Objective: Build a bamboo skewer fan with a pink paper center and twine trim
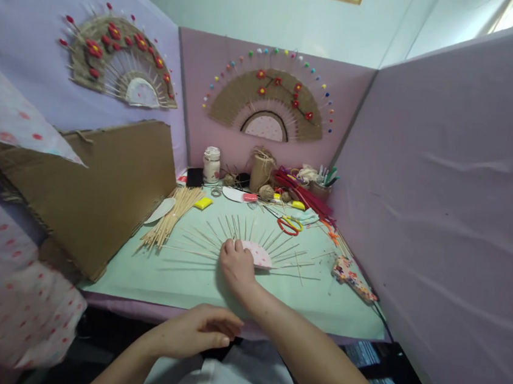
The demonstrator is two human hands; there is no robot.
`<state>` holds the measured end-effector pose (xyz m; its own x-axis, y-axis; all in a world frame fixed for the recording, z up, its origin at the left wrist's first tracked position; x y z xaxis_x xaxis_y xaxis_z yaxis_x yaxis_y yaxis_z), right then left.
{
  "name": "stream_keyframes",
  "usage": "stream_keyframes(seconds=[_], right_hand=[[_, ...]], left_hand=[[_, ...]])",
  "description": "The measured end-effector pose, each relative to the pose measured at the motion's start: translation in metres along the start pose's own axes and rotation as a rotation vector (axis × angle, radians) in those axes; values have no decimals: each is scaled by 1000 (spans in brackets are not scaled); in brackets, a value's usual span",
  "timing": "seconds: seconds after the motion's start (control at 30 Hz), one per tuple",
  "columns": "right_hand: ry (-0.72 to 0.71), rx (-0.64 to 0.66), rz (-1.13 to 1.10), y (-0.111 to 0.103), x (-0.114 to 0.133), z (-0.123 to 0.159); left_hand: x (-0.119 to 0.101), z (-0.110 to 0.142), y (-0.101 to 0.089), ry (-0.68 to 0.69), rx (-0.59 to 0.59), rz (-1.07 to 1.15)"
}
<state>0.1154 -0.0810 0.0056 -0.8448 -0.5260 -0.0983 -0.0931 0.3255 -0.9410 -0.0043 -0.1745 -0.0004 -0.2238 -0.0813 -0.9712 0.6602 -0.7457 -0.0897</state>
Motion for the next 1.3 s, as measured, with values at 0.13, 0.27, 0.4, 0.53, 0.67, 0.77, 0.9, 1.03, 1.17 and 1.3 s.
stream_keyframes(seconds=[0.13,0.27,0.4,0.53,0.67,0.77,0.9,1.03,1.17,1.3], right_hand=[[48,24,-70,2,5,10],[62,18,-141,-8,-9,26],[89,13,-172,-8,-40,40],[36,151,-239,6,-57,49],[9,186,-260,16,-58,53],[4,209,-277,18,-58,54],[3,226,-287,19,-60,54],[2,216,-284,19,-60,53],[-11,214,-284,19,-61,53],[-15,218,-287,19,-61,52]], left_hand=[[-7,3,-8,34,-43,64],[-25,-6,-26,138,-316,2],[-41,-43,-43,283,-681,-432],[-34,-88,-44,166,-502,-908],[-19,-104,-39,83,-395,-1011],[-15,-104,-37,53,-378,-1023],[-13,-104,-37,37,-392,-1044],[-14,-106,-38,42,-387,-1057],[-19,-106,-40,60,-379,-1042],[-23,-104,-38,57,-390,-1027]])
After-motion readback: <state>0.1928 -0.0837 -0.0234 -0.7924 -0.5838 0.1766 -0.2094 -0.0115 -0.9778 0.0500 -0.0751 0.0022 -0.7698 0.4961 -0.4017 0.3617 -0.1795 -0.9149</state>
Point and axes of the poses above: each hand's wrist, its own z-axis away from the middle knuckle, its own y-axis out of the palm, x = y × z, the point moved 1 cm from there along -z, towards the middle knuckle, and after that the axes turned 6 degrees about -y, right-handed, at the moved point
